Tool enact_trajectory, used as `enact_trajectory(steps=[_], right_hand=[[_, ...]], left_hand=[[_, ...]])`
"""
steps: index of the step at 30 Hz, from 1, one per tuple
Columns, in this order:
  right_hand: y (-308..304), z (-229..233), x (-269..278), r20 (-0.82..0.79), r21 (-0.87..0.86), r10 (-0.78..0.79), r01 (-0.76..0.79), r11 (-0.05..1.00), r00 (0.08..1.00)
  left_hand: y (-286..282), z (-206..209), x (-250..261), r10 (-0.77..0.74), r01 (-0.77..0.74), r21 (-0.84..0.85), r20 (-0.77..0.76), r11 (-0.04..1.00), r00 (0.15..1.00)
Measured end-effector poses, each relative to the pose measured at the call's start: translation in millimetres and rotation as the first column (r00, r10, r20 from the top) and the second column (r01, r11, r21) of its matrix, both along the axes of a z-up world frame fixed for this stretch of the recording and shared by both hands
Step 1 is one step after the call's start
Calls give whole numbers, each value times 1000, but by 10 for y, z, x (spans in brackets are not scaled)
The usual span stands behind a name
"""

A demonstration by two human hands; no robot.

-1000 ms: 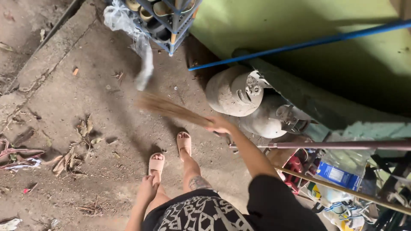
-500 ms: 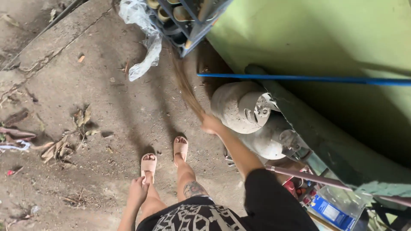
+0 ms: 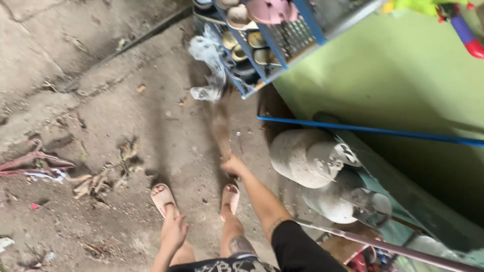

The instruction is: The recorder uses a hand broom to sweep dust and debris on a concrete floor.

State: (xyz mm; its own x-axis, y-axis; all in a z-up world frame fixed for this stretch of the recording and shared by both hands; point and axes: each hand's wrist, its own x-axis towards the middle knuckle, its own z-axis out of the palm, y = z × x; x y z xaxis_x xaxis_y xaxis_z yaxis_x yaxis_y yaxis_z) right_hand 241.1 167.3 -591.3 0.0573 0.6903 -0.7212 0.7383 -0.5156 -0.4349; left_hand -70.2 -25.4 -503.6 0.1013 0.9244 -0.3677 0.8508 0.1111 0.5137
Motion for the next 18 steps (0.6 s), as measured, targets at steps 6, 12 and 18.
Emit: enact_trajectory(steps=[6, 12, 18], right_hand=[[-518, 1044, -274, -243, 62, 159, -149, 987, 957], [-17, 581, -953, -169, 248, -190, 229, 941, 967], [756, 273, -1483, 2, -84, 84, -84, 993, 996]], left_hand=[[-63, -378, -1263, 98, -83, -423, 14, 902, 995], [307, -660, -2294, 208, -206, -251, -21, 946, 978], [410, -501, -2516, 233, -235, -364, -52, 901, 971]])
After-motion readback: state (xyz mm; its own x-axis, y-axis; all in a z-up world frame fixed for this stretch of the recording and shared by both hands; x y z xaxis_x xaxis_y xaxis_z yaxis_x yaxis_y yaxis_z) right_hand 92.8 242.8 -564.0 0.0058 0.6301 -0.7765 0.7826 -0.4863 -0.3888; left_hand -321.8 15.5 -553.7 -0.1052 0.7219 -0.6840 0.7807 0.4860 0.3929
